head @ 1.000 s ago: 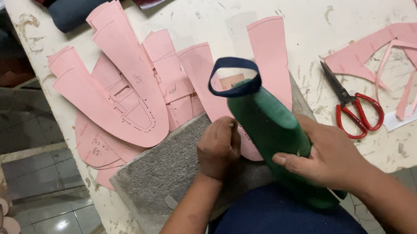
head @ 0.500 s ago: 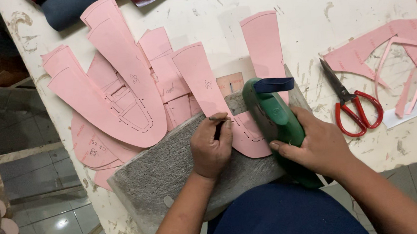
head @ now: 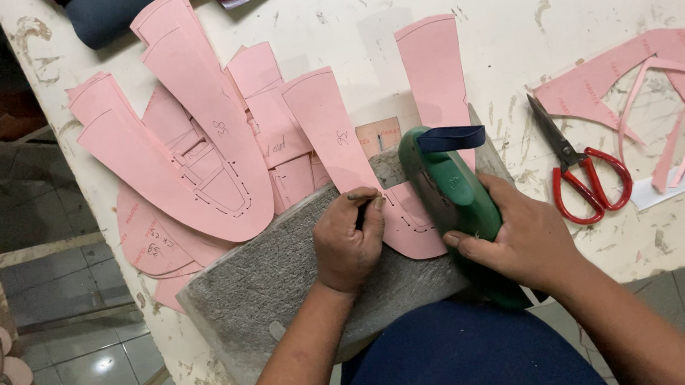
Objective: The person traces dotted outline markings on pink shoe pattern pieces with a pen while holding a green shoe last against the paper, then cuts along the marked lines with red-handled shears, briefly walking to another table to pick up the shears before returning to cut.
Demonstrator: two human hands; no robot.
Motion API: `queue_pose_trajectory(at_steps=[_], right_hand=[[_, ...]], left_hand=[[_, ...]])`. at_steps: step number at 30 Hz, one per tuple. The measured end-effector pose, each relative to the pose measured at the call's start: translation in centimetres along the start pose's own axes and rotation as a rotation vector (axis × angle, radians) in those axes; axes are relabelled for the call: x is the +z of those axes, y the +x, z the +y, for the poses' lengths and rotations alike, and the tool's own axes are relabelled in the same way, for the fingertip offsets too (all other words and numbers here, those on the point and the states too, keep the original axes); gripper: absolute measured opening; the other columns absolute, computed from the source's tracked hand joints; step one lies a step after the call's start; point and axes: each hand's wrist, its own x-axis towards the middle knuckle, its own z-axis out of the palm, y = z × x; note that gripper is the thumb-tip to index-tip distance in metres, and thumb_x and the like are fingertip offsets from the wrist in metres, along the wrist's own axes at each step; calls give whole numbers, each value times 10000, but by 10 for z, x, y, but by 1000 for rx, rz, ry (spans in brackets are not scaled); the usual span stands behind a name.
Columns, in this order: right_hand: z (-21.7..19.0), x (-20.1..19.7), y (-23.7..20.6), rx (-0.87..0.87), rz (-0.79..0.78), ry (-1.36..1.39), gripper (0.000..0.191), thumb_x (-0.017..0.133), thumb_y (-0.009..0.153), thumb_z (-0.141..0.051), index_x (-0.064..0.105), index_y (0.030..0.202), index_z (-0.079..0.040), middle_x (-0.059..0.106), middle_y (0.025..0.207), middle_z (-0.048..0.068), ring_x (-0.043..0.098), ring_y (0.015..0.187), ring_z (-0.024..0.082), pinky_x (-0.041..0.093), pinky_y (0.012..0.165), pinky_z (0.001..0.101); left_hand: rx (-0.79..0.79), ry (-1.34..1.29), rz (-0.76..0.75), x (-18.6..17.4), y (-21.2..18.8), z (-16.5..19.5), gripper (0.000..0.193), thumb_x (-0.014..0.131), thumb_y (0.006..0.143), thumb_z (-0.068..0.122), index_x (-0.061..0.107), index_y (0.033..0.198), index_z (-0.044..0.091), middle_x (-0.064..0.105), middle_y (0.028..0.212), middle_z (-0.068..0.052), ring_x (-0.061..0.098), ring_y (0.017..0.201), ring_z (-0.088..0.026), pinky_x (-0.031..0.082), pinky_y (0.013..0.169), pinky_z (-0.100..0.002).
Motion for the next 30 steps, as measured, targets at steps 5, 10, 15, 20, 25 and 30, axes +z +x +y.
queue_pose_trajectory(at_steps=[5,10,15,20,25,30], right_hand=[[0,1,0,-13,12,-7,960,752,655,-614,519,1418,-79,730,1115,207,737,949,392,575,825,449],[4,3,0,-15,15,-2,950,758,654,-601,522,1417,-86,735,1112,200,737,950,388,575,826,449],[-1,0,0,-42,37,-8,946,763,668,-610,526,1417,-82,733,1102,209,732,954,393,570,824,455],[-20,-25,-13,-116,0,92,889,776,629,-559,574,1370,-111,760,1042,170,758,917,345,580,779,420],[-38,-38,-25,-230,-90,124,826,820,593,-514,626,1312,-158,780,951,118,769,833,315,586,724,405],[-29,-32,-25,-169,-73,76,833,848,592,-497,632,1334,-186,771,959,116,755,850,303,579,732,408]], left_hand=[[2,5,-2,0,0,1,89,739,954,100,697,980,26,735,883,-138,757,800,-258,612,716,-338],[28,30,-15,-1,1,2,76,740,946,83,698,983,31,731,896,-131,747,807,-275,602,725,-351],[118,27,-5,-2,1,5,62,722,943,55,684,990,43,723,921,-126,737,828,-292,599,745,-368],[187,120,-32,-1,1,7,76,721,938,50,683,1004,46,723,935,-129,720,834,-308,586,740,-391],[289,166,-58,0,-2,3,189,724,935,138,692,1092,37,726,1020,-156,725,866,-304,593,731,-370],[148,367,-164,6,-11,-6,97,711,916,123,664,855,65,682,810,-137,710,754,-326,580,681,-409]])
